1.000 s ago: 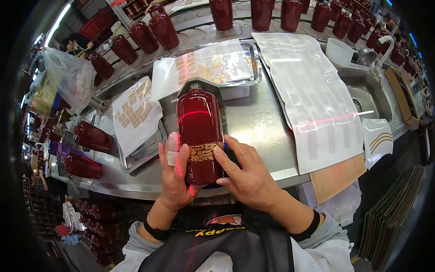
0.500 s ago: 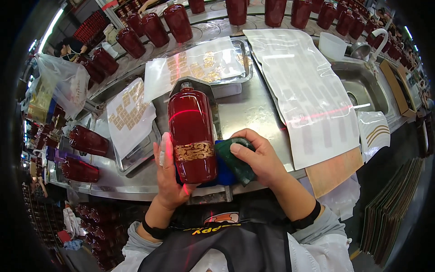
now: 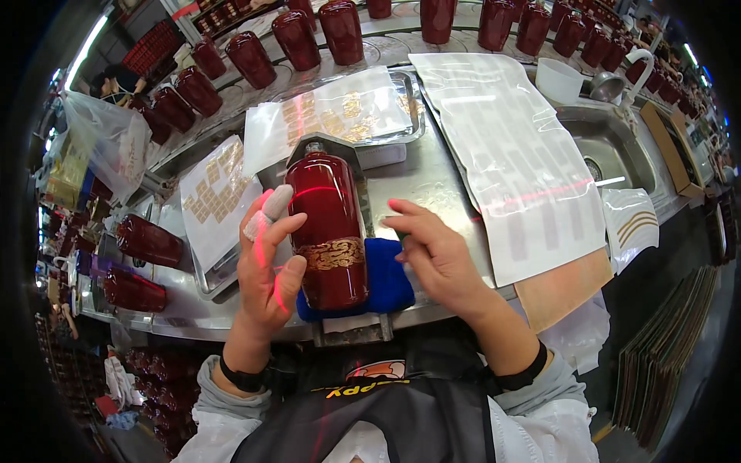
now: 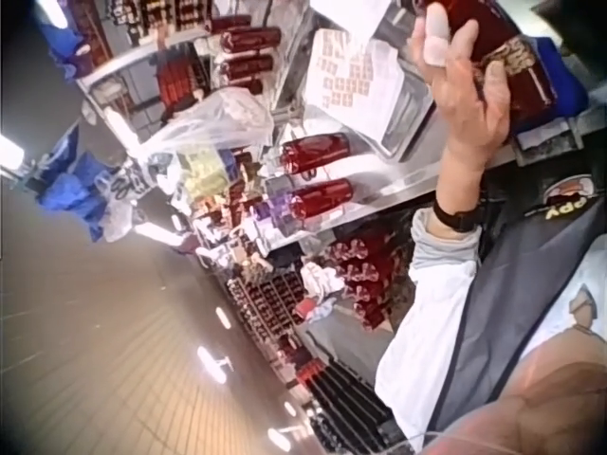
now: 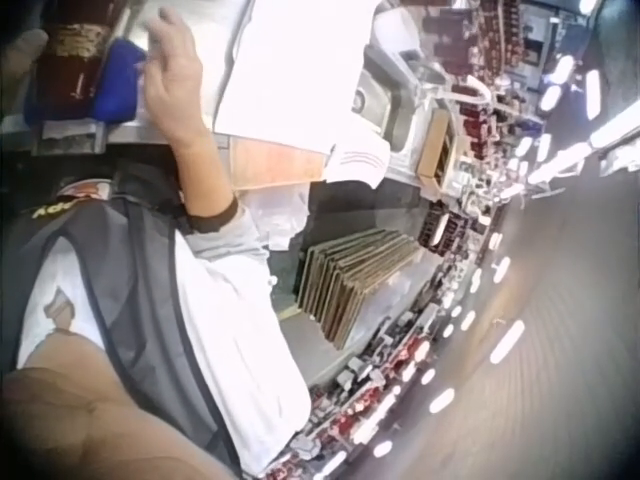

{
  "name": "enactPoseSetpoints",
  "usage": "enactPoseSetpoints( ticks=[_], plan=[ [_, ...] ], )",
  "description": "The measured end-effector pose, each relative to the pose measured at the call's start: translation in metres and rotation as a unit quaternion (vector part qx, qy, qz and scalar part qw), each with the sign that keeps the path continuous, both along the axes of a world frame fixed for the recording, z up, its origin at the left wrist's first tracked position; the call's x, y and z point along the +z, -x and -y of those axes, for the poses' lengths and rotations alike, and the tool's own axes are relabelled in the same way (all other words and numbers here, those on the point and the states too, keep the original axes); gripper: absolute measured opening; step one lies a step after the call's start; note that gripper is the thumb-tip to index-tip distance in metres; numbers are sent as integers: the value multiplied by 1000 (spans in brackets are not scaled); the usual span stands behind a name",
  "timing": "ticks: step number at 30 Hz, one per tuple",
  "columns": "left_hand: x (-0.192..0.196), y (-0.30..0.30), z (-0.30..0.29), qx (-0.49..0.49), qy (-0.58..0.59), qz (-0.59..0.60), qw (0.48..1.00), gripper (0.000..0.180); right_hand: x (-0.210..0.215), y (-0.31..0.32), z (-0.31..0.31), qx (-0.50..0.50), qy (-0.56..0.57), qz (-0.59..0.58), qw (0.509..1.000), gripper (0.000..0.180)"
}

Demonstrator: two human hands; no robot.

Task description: Apply decorative gold labels and stickers to red glass liquor bottles on a factory assembly line.

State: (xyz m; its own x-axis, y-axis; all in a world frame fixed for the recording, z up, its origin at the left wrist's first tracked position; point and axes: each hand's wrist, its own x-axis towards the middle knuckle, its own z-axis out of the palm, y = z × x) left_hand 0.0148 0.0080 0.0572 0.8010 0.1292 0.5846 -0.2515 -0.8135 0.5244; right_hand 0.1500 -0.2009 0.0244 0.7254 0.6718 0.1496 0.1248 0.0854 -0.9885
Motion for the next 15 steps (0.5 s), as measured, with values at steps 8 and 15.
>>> enactPoseSetpoints(
  ticks=[8,15],
  plan=[
    [-42,13,12,62,213,35,974,45,19,5,-27,32,68,214,974,13],
    [-51,20,18,63,222,71,970,54,84,9,-22,150,100,154,971,12]
  ],
)
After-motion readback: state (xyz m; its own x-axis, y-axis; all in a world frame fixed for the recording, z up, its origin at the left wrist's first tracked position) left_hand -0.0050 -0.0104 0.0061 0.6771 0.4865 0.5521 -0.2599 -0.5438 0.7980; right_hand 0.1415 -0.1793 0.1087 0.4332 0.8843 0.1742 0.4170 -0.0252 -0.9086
